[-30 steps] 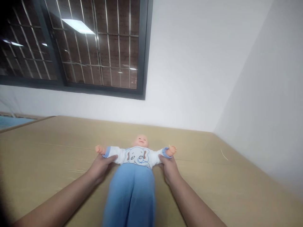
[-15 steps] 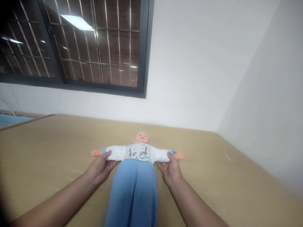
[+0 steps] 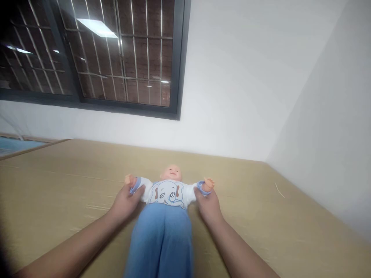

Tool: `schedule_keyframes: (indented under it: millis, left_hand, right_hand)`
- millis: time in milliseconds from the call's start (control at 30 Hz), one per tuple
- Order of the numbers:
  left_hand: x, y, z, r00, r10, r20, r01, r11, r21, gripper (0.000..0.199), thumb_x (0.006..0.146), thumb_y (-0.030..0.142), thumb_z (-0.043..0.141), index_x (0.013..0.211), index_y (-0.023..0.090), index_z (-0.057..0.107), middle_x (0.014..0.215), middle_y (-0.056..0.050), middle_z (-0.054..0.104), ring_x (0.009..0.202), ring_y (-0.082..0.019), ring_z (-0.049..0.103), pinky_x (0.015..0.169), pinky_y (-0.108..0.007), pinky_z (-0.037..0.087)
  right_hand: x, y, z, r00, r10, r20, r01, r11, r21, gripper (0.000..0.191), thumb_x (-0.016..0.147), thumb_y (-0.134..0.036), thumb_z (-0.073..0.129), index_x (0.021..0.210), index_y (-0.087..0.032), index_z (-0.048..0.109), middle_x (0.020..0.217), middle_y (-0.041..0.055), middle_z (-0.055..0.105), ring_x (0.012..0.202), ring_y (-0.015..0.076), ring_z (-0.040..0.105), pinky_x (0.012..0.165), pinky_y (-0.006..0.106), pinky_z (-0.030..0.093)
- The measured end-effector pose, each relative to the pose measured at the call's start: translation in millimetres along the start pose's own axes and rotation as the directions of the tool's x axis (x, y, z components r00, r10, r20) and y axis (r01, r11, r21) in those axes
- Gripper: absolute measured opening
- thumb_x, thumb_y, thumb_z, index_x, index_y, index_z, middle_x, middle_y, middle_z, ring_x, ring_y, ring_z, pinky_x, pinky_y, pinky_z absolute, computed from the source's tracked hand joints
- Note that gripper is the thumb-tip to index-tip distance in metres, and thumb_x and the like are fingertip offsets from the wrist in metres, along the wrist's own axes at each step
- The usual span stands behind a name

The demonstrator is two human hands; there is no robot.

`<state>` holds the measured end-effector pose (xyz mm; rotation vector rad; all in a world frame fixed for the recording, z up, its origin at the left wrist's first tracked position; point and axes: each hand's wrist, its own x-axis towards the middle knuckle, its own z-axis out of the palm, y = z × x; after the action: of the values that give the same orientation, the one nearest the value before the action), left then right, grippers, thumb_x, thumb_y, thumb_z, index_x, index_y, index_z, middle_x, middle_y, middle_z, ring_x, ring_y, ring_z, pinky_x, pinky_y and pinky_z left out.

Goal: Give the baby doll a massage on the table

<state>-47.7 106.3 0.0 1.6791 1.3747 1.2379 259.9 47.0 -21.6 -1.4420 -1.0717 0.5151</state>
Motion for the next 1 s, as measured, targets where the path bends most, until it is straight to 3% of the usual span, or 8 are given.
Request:
schedule_keyframes:
  millis: [100,233,367,433,567,667,833,1000]
  left_hand:
    - [-6,12,-4.6,0.984,0.131,0.117,-0.156,0.958,0.24,0.019,0.091,0.039,0.056,0.101,0.022,0.056,0.099,-0.006,0.068,0.091,-0.028,0.065,0.074,-0.031,0.042]
    - [-12,25,-5.5,0.947,0.137,0.292,-0.271,0.83,0.488,0.018,0.093,0.04,0.054,0.093,0.023,0.05,0.093,-0.006,0.066,0.08,-0.026,0.063,0.062,-0.029,0.032]
    - [-16,31,-4.0,0.885,0.175,0.43,-0.417,0.707,0.571,0.012,0.089,0.03,0.056,0.092,0.021,0.05,0.098,-0.01,0.064,0.086,-0.028,0.062,0.063,-0.03,0.03]
    - [-19,33,-4.1,0.852,0.196,0.485,-0.482,0.654,0.583,0.011,0.086,0.022,0.054,0.096,0.02,0.052,0.101,-0.012,0.063,0.088,-0.029,0.061,0.065,-0.031,0.032]
    - [-23,40,-5.3,0.778,0.224,0.587,-0.595,0.564,0.573,0.024,0.078,0.013,0.053,0.101,0.019,0.056,0.101,-0.013,0.064,0.091,-0.031,0.059,0.07,-0.034,0.036]
    - [-25,44,-5.2,0.759,0.208,0.617,-0.621,0.517,0.589,0.028,0.074,0.011,0.055,0.101,0.018,0.058,0.099,-0.013,0.063,0.09,-0.031,0.059,0.069,-0.035,0.037]
    - [-27,47,-4.1,0.776,0.194,0.6,-0.606,0.495,0.623,0.029,0.076,0.011,0.054,0.103,0.017,0.057,0.1,-0.012,0.063,0.09,-0.03,0.059,0.071,-0.036,0.04]
    - [-27,43,-5.7,0.829,0.211,0.518,-0.531,0.587,0.611,0.014,0.082,0.017,0.055,0.097,0.018,0.054,0.097,-0.009,0.064,0.088,-0.028,0.061,0.068,-0.033,0.04]
  right_hand:
    - [-8,-18,-3,0.993,-0.095,0.067,0.109,0.955,-0.275,0.049,0.083,-0.046,0.065,0.126,-0.024,0.058,0.13,0.0078,0.064,0.121,0.0303,0.058,0.099,0.041,0.046]
    - [-23,-47,-1,0.967,-0.067,0.245,0.195,0.812,-0.55,0.024,0.092,-0.046,0.055,0.103,-0.025,0.059,0.098,0.0038,0.07,0.085,0.0223,0.066,0.065,0.028,0.043]
    - [-34,-66,6,0.938,-0.062,0.341,0.315,0.56,-0.766,0.013,0.087,-0.026,0.058,0.097,-0.02,0.053,0.092,0.0061,0.064,0.075,0.0208,0.061,0.056,0.026,0.028]
    - [-38,-72,9,0.922,-0.044,0.385,0.363,0.441,-0.821,0.023,0.081,-0.016,0.059,0.103,-0.019,0.053,0.097,0.008,0.063,0.079,0.0218,0.062,0.057,0.027,0.026]
    - [-44,-79,13,0.888,0.01,0.46,0.435,0.305,-0.847,0.027,0.08,-0.011,0.059,0.106,-0.018,0.052,0.101,0.0097,0.061,0.084,0.0247,0.064,0.059,0.028,0.029]
    - [-47,-80,15,0.878,0.015,0.479,0.46,0.253,-0.851,0.027,0.082,-0.005,0.053,0.106,-0.018,0.052,0.099,0.0103,0.061,0.085,0.0261,0.065,0.062,0.03,0.033]
    - [-47,-79,17,0.882,0.02,0.471,0.454,0.229,-0.861,0.027,0.083,-0.003,0.05,0.105,-0.017,0.052,0.098,0.01,0.061,0.084,0.0257,0.065,0.062,0.03,0.034]
    - [-45,-76,10,0.895,-0.024,0.445,0.425,0.349,-0.835,0.026,0.079,-0.012,0.061,0.103,-0.017,0.054,0.097,0.0087,0.062,0.081,0.024,0.064,0.059,0.029,0.031]
